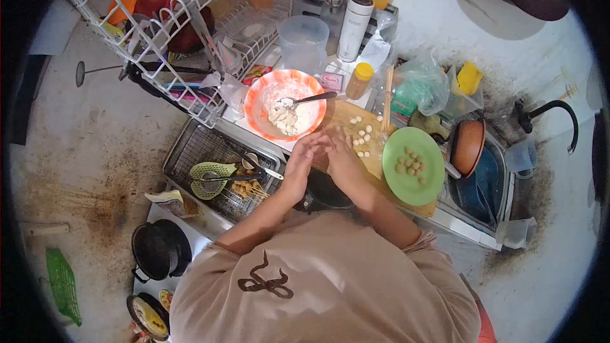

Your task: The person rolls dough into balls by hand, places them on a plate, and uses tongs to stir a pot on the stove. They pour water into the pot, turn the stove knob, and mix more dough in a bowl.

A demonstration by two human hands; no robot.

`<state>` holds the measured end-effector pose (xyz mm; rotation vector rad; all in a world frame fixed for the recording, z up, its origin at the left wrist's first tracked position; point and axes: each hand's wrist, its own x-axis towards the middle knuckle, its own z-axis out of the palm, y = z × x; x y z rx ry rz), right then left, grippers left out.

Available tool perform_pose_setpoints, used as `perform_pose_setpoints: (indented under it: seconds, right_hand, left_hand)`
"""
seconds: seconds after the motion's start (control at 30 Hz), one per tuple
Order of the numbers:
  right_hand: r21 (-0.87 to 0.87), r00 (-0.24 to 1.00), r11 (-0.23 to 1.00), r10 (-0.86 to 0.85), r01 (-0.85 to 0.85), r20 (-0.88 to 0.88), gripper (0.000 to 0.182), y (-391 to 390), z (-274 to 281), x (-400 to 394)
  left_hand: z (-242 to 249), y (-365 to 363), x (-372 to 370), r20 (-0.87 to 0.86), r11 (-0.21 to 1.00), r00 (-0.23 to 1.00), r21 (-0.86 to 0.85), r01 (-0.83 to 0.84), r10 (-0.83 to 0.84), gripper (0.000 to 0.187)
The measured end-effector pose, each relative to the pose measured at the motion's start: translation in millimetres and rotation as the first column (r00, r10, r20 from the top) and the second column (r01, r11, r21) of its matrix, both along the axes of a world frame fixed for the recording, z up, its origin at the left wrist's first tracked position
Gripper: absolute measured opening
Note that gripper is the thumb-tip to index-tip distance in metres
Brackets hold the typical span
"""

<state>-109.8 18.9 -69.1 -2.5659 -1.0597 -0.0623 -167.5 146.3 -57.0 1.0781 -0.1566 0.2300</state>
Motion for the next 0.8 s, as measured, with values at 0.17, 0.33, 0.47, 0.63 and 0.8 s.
perform_pose_setpoints:
  seconds: [0.17, 0.33, 0.47, 0.63, 0.8]
  right_hand:
    - [-0.182, 0.993, 0.980, -0.064, 0.081, 0.101, 0.063, 0, -2, -9]
    - [-0.186, 0.973, 0.966, -0.149, 0.182, 0.174, 0.071, 4, 4, 1]
    - [-0.182, 0.985, 0.979, -0.057, 0.086, 0.163, 0.074, 16, 5, -2]
    - [-0.236, 0.992, 0.965, -0.095, 0.112, 0.084, 0.070, 0, 8, -10]
    - [-0.196, 0.987, 0.968, -0.144, 0.155, 0.069, 0.058, 12, -8, 7]
  left_hand:
    - [-9, 18, -16, -0.026, 0.999, 0.999, 0.014, -0.037, 0.038, 0.040]
    - [-14, 38, -27, -0.033, 0.998, 0.998, -0.009, -0.057, 0.057, 0.040]
    - [-14, 41, -29, -0.029, 0.998, 0.998, -0.011, -0.057, 0.056, 0.039]
    - [-20, 45, -25, -0.157, 0.994, 0.988, 0.106, 0.034, -0.017, 0.027]
    - [-30, 42, -21, -0.201, 0.993, 0.977, 0.076, 0.086, -0.069, 0.021]
